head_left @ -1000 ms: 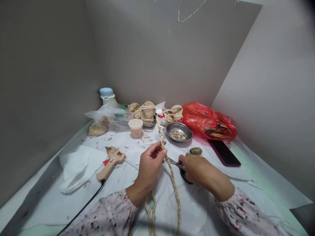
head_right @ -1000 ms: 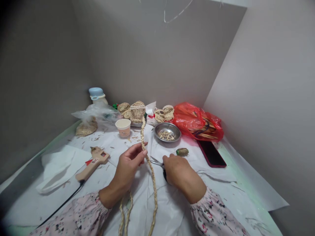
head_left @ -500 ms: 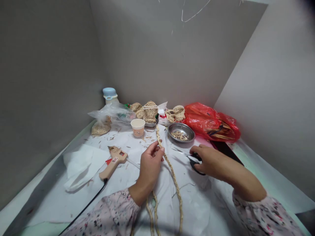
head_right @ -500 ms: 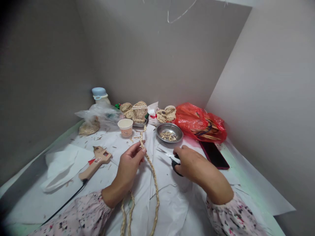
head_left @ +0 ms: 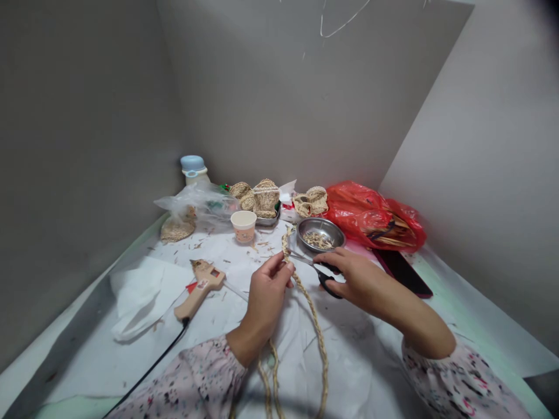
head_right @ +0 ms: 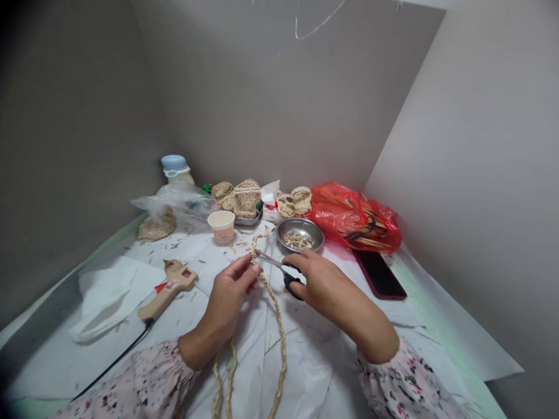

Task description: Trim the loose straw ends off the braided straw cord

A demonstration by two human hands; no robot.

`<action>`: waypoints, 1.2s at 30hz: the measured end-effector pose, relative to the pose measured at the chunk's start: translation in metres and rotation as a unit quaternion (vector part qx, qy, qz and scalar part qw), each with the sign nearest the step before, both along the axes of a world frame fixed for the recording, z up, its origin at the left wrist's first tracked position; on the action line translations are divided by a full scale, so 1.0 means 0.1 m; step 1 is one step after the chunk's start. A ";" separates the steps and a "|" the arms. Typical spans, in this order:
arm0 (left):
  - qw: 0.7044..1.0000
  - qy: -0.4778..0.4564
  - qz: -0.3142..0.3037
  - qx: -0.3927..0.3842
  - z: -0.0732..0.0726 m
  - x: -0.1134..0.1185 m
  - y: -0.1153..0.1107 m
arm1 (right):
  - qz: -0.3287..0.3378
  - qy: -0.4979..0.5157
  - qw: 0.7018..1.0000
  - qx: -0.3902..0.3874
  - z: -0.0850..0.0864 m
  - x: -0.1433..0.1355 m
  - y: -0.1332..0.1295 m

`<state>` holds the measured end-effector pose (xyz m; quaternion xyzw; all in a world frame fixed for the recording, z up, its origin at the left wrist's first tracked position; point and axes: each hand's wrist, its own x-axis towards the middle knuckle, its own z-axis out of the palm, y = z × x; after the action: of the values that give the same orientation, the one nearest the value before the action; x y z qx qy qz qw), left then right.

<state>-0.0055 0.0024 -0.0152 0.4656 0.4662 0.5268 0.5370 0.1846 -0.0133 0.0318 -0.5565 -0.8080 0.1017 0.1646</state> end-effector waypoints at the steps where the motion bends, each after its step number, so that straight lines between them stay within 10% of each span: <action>1: 1.000 0.003 -0.006 0.002 0.00 0.00 0.00 | 0.002 -0.004 1.000 0.004 -0.01 0.00 0.00; 36: 0.994 0.075 -0.060 0.061 -0.04 -0.02 -0.01 | 0.022 -0.007 1.000 -0.005 -0.02 -0.04 -0.01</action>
<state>-0.0077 0.0014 -0.0194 0.5625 0.4433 0.4852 0.5016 0.1808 -0.0143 0.0295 -0.5402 -0.8206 0.1051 0.1540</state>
